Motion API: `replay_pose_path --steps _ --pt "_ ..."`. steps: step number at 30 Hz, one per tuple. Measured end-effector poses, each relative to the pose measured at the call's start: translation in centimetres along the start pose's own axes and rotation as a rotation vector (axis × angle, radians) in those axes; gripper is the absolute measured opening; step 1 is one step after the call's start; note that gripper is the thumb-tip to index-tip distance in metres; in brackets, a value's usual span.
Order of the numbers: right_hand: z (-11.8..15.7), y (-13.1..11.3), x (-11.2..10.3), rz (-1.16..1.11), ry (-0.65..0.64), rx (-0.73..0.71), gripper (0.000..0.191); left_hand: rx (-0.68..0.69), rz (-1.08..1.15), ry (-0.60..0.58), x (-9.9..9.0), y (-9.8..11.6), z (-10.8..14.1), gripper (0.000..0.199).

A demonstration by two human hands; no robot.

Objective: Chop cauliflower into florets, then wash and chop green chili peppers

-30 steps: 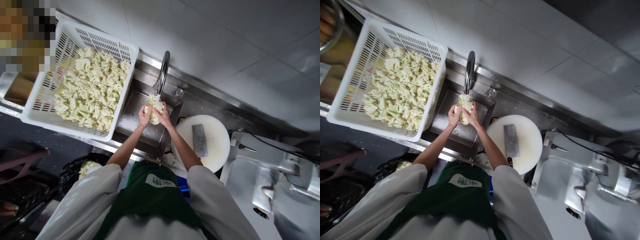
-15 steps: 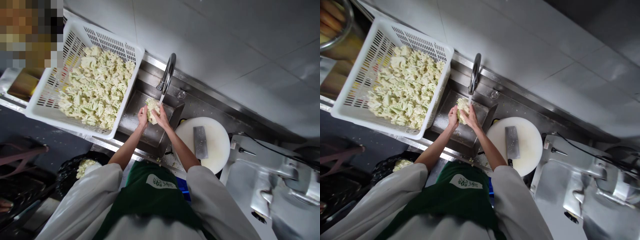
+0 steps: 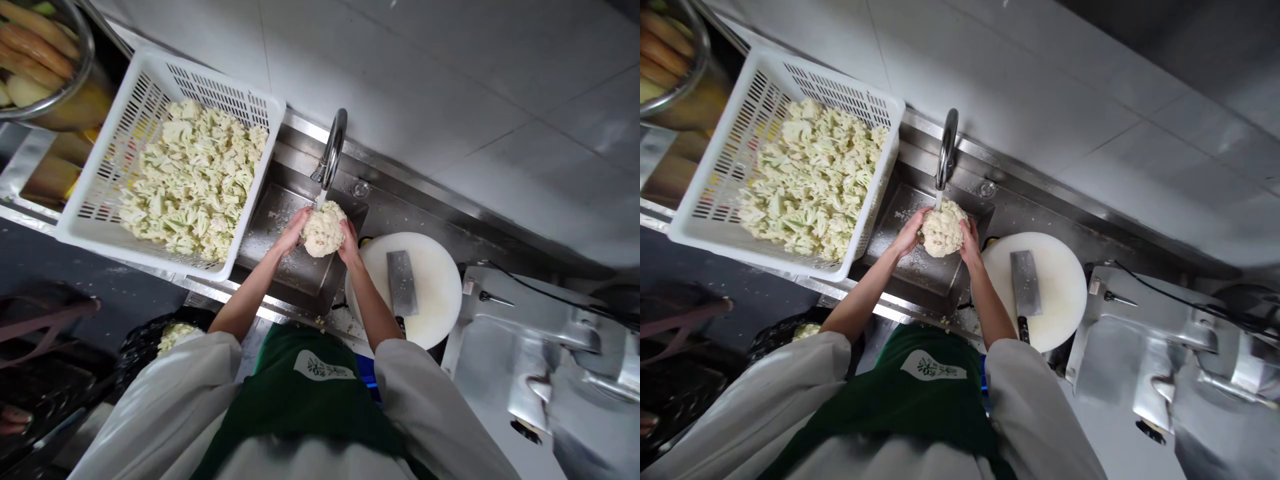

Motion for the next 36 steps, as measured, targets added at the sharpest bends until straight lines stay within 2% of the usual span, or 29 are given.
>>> replay_pose_path --steps 3,8,13,16,18,21,23,27,30,34,36 --pt "0.1 -0.7 -1.2 -0.047 0.080 -0.059 0.093 0.113 -0.104 0.054 0.5 1.7 0.4 0.071" --pt "-0.3 -2.7 -0.4 -0.037 -0.052 -0.109 0.090 0.269 -0.258 0.096 -0.1 3.4 1.2 0.058" --pt "-1.6 -1.8 1.0 -0.013 -0.194 0.125 0.089 0.387 -0.419 0.100 -0.6 5.4 2.4 0.049" --pt "-2.1 -1.4 0.9 -0.011 -0.152 0.141 0.084 0.426 -0.511 0.021 0.3 6.6 2.8 0.044" --pt "-2.4 -1.3 0.4 -0.069 -0.087 0.087 0.076 0.391 -0.542 -0.018 0.7 7.0 2.6 0.039" --pt "-2.7 -1.0 -0.4 -0.203 -0.021 0.019 0.061 0.310 -0.550 0.057 0.1 7.3 1.9 0.036" --pt "-2.9 -0.7 -0.8 -0.306 -0.005 0.000 0.050 0.273 -0.534 0.079 -0.2 7.2 1.4 0.038" --pt "-3.3 -0.3 -1.1 -0.448 -0.019 0.008 0.038 0.264 -0.485 0.026 0.2 6.8 1.0 0.027" --pt "-3.4 0.0 -1.1 -0.492 -0.020 0.030 0.035 0.271 -0.449 0.139 -0.7 6.8 0.7 0.018" --pt "-3.0 1.2 -0.6 -0.559 -0.018 0.133 0.033 0.075 -0.240 0.286 -3.0 4.6 -0.2 0.017" --pt "-2.5 1.6 -0.5 -0.587 -0.013 0.179 0.033 0.035 -0.177 0.352 -4.3 4.0 -0.3 0.018"
Point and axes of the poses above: each hand's wrist, its own z-axis away from the middle knuckle, its own x-axis out of the palm, y = z × x, the point moved 10 cm from there along -z, towards the middle knuckle, and after that the axes turned 14 degrees about -z, right-handed, at the moved point
